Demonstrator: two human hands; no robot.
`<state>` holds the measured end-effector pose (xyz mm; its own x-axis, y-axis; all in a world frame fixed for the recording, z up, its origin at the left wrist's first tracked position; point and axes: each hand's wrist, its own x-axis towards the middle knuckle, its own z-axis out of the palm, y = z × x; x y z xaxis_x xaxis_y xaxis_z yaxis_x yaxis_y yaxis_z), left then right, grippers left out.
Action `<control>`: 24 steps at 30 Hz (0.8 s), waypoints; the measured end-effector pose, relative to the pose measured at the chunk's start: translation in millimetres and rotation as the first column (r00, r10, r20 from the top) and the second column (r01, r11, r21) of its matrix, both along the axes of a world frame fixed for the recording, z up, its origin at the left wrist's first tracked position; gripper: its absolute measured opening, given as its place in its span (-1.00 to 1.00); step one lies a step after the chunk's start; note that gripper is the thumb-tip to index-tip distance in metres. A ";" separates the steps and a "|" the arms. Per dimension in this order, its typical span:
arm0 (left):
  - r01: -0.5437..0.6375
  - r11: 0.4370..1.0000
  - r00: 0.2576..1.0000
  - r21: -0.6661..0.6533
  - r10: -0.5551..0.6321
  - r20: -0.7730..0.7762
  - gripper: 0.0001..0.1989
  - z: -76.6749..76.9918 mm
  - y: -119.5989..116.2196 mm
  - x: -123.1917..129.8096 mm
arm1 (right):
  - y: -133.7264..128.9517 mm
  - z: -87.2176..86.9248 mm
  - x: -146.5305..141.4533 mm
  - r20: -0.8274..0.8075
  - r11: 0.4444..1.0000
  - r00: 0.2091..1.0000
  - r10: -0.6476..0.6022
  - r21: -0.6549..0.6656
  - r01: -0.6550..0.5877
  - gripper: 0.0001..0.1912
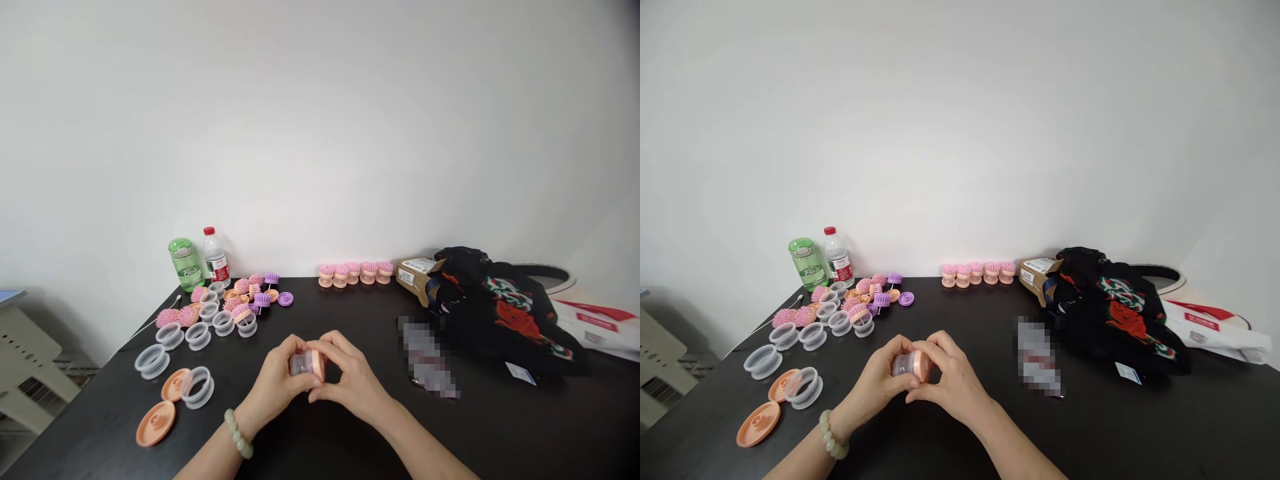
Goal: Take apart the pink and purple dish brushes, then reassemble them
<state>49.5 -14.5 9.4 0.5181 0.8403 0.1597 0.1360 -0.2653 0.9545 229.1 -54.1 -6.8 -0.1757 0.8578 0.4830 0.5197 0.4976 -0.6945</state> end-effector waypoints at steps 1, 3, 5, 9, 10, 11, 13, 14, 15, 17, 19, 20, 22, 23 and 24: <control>0.000 1.000 1.000 -0.016 0.001 0.023 -0.69 -0.2 -1.3 0.8 | 0.2 -1.6 -0.3 -0.002 1.000 1.000 0.007 0.024 -0.007 -0.37; 0.004 0.997 0.996 -0.083 0.004 0.094 -0.66 -0.5 -3.5 2.1 | 0.7 -4.4 -0.2 -0.015 0.996 1.000 0.014 0.086 -0.012 -0.30; 0.039 0.985 0.981 -0.169 -0.006 0.191 -0.61 0.0 -5.6 3.0 | 0.4 -5.7 0.6 -0.024 0.989 0.999 0.035 0.146 -0.031 -0.22; 0.098 0.965 0.944 -0.243 -0.012 0.329 -0.60 3.4 -8.5 3.4 | -2.0 -2.5 2.0 -0.029 0.971 0.996 0.078 0.227 -0.070 -0.26; 0.097 0.965 0.941 -0.243 -0.009 0.339 -0.59 4.2 -8.6 3.1 | -2.7 -0.9 1.8 -0.033 0.967 0.996 0.080 0.244 -0.069 -0.32; 0.088 0.968 0.941 -0.237 -0.003 0.338 -0.59 4.7 -8.5 2.8 | -3.3 0.6 1.3 -0.037 0.963 0.996 0.080 0.262 -0.067 -0.37; 0.056 0.977 0.951 -0.204 0.010 0.308 -0.59 4.6 -8.0 2.3 | -4.5 3.0 -0.3 -0.035 0.952 0.996 0.084 0.298 -0.070 -0.45; 0.039 0.982 0.957 -0.185 0.017 0.289 -0.58 4.1 -7.8 2.3 | -5.0 3.7 -1.2 -0.027 0.947 0.996 0.084 0.313 -0.071 -0.47; 0.027 0.985 0.961 -0.171 0.022 0.275 -0.58 3.4 -7.7 2.5 | -5.4 4.1 -2.0 -0.013 0.943 0.997 0.080 0.326 -0.072 -0.49; 0.020 0.986 0.963 -0.167 0.026 0.268 -0.56 1.7 -8.1 3.4 | -5.9 4.0 -3.2 0.019 0.933 0.997 0.068 0.353 -0.070 -0.51; 0.022 0.983 0.964 -0.185 0.029 0.265 -0.55 0.3 -9.2 4.8 | -5.7 3.1 -3.7 0.046 0.924 0.998 0.053 0.377 -0.067 -0.51; 0.018 0.980 0.965 -0.196 0.034 0.260 -0.54 -0.3 -9.9 5.5 | -5.3 2.5 -3.6 0.058 0.920 0.997 0.047 0.387 -0.066 -0.50; 0.004 0.975 0.969 -0.220 0.051 0.243 -0.52 -1.1 -11.2 6.8 | -4.4 1.1 -3.3 0.076 0.914 0.996 0.036 0.401 -0.064 -0.50; -0.002 0.972 0.971 -0.233 0.058 0.233 -0.51 -1.5 -11.8 7.3 | -3.9 0.3 -3.2 0.084 0.912 0.996 0.033 0.405 -0.065 -0.49; -0.005 0.970 0.973 -0.243 0.061 0.221 -0.49 -1.8 -12.2 7.6 | -3.5 -0.4 -3.1 0.090 0.911 0.995 0.033 0.407 -0.067 -0.49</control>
<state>57.1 -26.7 7.5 0.4634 0.8840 0.0611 -0.0852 -0.0241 0.9961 226.0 -57.7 -7.2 -0.2654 0.5773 0.7722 0.5317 0.7558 -0.3823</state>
